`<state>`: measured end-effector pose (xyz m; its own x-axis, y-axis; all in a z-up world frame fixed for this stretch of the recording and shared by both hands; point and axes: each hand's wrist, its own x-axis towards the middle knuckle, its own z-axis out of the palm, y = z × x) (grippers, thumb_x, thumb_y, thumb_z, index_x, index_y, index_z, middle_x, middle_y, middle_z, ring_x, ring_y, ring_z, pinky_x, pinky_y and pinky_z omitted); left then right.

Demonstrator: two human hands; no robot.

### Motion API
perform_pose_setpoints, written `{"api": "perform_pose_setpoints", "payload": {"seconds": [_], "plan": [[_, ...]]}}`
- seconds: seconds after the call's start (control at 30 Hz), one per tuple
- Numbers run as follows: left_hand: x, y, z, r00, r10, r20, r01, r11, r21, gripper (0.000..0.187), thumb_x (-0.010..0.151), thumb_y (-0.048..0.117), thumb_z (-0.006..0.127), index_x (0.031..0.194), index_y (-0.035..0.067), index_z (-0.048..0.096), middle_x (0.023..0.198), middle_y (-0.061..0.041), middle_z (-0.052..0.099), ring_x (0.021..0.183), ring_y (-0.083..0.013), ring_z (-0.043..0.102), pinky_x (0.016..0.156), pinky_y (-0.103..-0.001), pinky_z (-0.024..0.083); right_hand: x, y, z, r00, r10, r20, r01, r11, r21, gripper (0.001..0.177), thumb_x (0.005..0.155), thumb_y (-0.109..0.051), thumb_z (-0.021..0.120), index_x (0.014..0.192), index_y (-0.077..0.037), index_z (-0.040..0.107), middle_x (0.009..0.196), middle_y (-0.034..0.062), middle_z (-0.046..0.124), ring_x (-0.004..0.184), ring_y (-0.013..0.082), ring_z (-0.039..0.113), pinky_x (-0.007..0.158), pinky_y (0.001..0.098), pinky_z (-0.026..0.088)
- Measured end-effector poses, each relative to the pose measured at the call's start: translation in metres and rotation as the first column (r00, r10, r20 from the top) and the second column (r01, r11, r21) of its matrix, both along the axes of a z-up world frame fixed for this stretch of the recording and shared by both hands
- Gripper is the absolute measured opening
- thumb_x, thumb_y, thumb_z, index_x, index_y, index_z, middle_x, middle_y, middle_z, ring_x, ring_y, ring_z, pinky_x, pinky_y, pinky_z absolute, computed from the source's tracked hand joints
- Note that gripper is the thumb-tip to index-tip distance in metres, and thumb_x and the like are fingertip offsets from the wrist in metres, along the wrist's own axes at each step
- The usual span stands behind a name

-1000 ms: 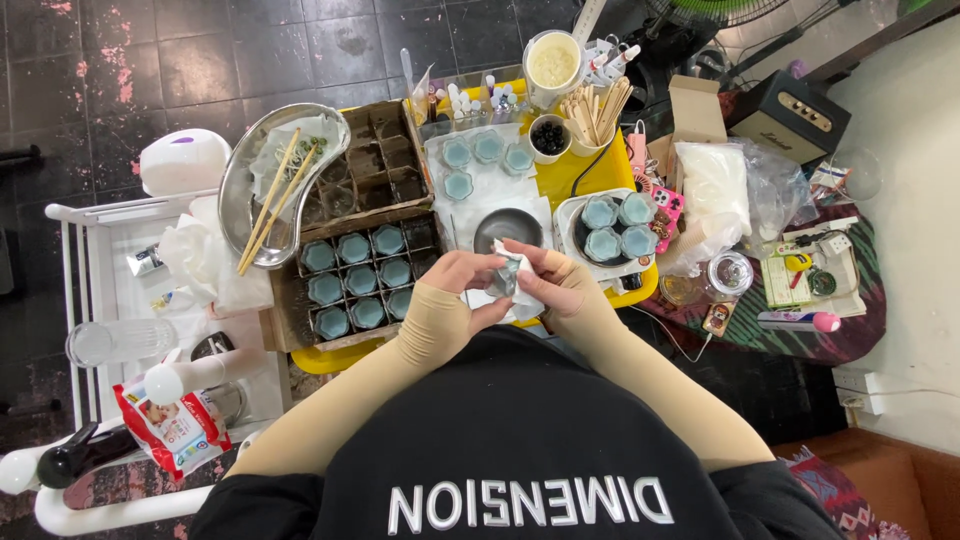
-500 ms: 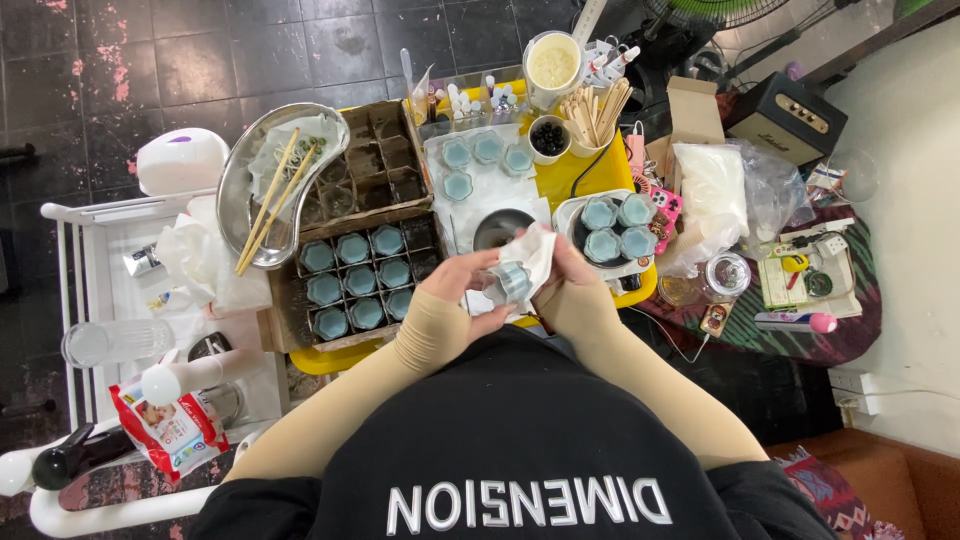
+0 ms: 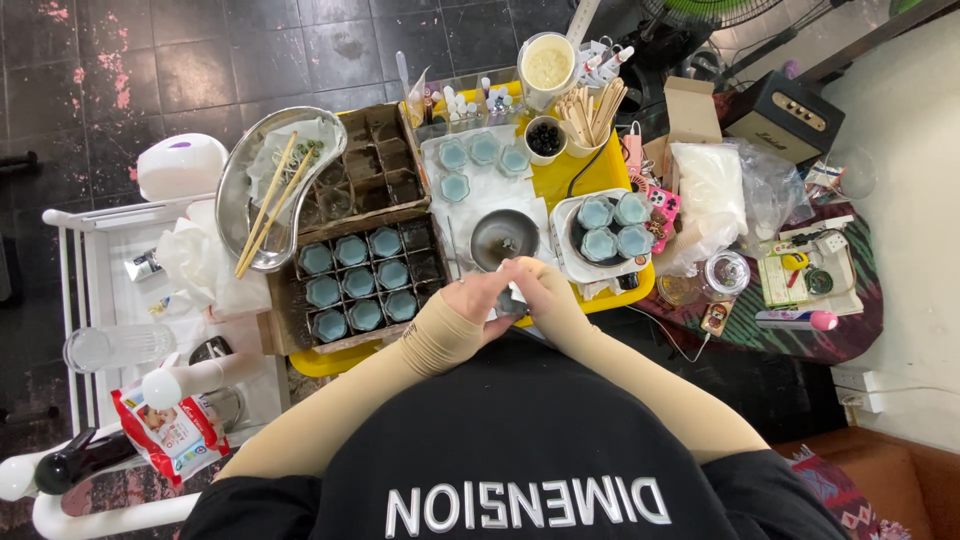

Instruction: Cleaning and preparing small glass jars for candle making.

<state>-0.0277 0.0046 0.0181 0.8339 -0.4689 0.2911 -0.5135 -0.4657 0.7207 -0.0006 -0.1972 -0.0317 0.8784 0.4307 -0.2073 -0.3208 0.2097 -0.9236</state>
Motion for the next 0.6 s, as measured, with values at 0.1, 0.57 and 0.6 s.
{"api": "perform_pose_setpoints", "payload": {"seconds": [0.1,0.57,0.6], "plan": [[-0.002,-0.004,-0.016,0.995,-0.026,0.094,0.019,0.997,0.070,0.069,0.083,0.014,0.083,0.143,0.009,0.048,0.112,-0.013,0.068,0.099,-0.0339,0.069,0.085,-0.044,0.057,0.009,-0.005,-0.010,0.996,0.003,-0.086,-0.014,0.992,-0.125,0.036,0.107,-0.033,0.058,0.094,-0.001,0.067,0.085,-0.0009,0.065,0.079,0.0066,0.056,0.070,0.0253,0.045],[0.063,0.007,-0.006,0.941,0.293,0.171,-0.303,0.952,0.034,0.064,0.082,0.018,0.083,0.136,0.009,0.050,0.116,-0.012,0.068,0.111,-0.0313,0.066,0.096,-0.043,0.051,0.012,-0.045,0.021,0.908,0.099,-0.408,-0.027,0.984,0.179,0.066,0.108,-0.057,0.036,0.111,0.000,0.068,0.083,0.0096,0.069,0.068,0.0165,0.067,0.060,0.0282,0.053],[0.080,0.004,-0.015,0.940,0.291,0.176,-0.301,0.953,0.031,0.064,0.082,0.018,0.083,0.136,0.009,0.050,0.116,-0.012,0.068,0.111,-0.0313,0.066,0.096,-0.043,0.051,0.009,-0.047,0.027,0.910,0.096,-0.403,-0.025,0.984,0.177,0.066,0.108,-0.057,0.036,0.111,0.000,0.068,0.083,0.0096,0.069,0.068,0.0165,0.067,0.060,0.0282,0.053]]}}
